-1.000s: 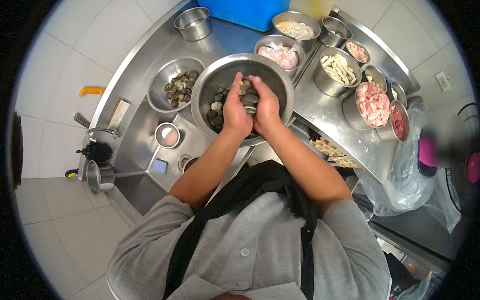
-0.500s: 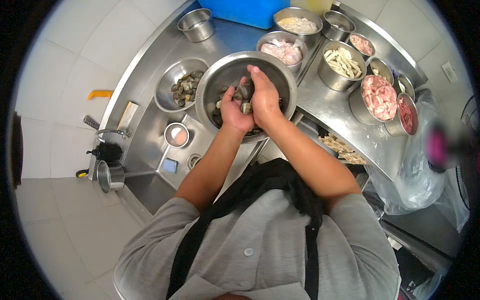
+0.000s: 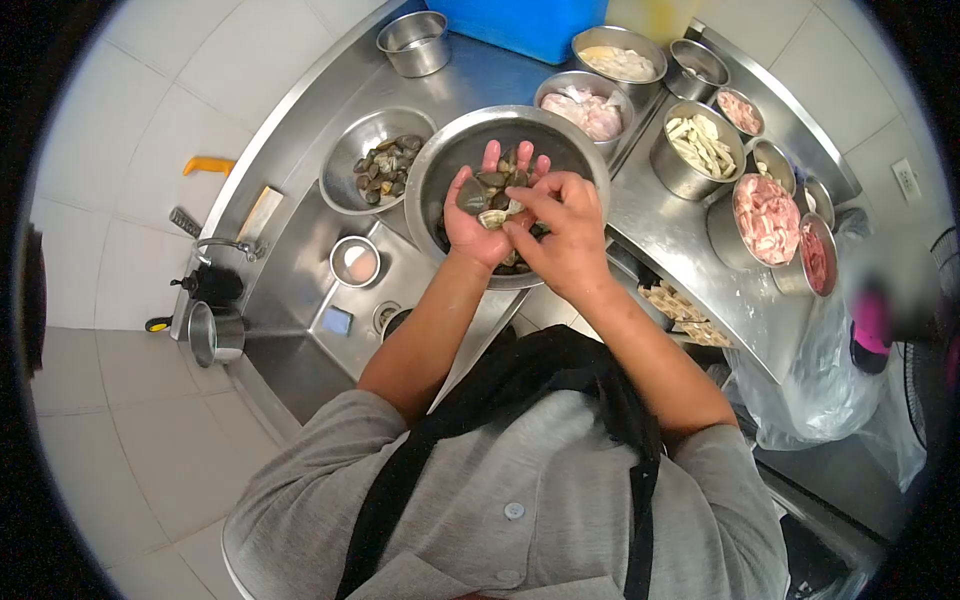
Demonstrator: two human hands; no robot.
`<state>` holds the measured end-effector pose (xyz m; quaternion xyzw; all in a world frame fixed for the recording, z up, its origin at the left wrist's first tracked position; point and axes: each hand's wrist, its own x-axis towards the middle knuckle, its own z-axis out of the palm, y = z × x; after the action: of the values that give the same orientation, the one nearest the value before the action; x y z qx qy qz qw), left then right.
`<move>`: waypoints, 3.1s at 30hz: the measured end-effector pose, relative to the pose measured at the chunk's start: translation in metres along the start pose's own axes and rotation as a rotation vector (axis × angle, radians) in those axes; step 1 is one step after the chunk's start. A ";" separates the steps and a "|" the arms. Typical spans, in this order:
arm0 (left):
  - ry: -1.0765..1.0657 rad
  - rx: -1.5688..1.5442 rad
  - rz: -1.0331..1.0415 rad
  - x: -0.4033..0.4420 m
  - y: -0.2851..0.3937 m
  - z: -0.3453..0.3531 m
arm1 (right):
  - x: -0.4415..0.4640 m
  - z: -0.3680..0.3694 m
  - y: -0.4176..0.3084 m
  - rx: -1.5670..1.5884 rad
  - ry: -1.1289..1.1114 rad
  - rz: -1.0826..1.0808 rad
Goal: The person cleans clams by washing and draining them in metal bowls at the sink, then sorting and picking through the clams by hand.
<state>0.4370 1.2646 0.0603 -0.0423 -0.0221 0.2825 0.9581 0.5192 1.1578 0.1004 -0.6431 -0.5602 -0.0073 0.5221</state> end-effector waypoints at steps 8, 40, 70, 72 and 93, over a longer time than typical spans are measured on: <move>-0.111 0.042 -0.042 0.001 -0.001 -0.009 | -0.005 0.005 -0.001 -0.181 -0.063 -0.144; 0.336 0.248 -0.260 -0.005 0.019 -0.025 | -0.421 -0.281 0.189 0.281 1.077 1.538; 1.055 1.424 0.414 0.044 0.254 -0.010 | -0.256 -0.143 0.123 0.131 0.265 1.321; 0.989 1.651 0.520 0.033 0.222 0.014 | -0.246 -0.142 0.113 0.167 0.297 1.378; 0.048 2.630 -0.290 0.118 0.121 -0.071 | 0.032 0.070 0.075 -0.490 -0.934 0.201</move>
<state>0.4754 1.4253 -0.0195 0.9101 0.2792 -0.0121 0.3060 0.5455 1.2414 0.0377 -0.7315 -0.6502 0.1992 0.0502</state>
